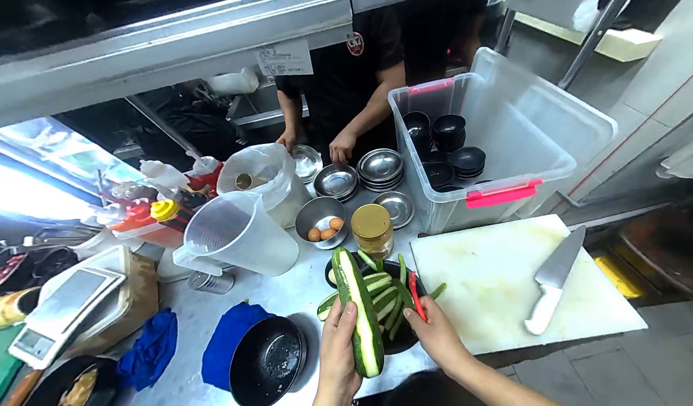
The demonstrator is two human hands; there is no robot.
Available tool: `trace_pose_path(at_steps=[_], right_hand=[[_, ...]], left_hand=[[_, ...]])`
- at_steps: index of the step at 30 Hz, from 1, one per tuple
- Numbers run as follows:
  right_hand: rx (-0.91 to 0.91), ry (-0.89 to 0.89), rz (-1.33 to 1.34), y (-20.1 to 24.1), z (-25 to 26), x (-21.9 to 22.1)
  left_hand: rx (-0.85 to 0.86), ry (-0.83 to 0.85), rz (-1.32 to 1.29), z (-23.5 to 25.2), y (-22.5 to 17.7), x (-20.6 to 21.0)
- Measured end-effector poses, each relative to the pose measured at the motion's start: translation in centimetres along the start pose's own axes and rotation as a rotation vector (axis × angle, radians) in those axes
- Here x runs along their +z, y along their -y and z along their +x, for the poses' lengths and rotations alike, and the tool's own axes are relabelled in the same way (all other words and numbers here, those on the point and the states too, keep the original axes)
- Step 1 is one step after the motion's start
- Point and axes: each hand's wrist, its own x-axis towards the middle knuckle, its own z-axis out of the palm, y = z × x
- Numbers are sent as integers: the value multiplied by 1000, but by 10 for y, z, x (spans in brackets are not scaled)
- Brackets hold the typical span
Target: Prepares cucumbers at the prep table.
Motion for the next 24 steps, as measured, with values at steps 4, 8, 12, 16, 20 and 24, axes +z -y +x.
trace_pose_path(at_steps=[4,8,12,16,20,24], right_hand=[[89,113,-111,0,2,-2],[-82,183,-206,53,-21,-25],[-299,277,-400,112,-41,-51],[-326,303,-505,141,-51,-57],[-343,255,-578,138,-53,-47],[-305,219,-567,123,-53,-32]], left_hand=[[-65,80,-38,-1,-4,-17],[-103,184,17,-1,-5,-32],[-122,343,111,4,-11,-43],[-123,418,208,11,-19,-45],[-91,396,281,16,-22,-40],[-111,259,258,10,-8,-22]])
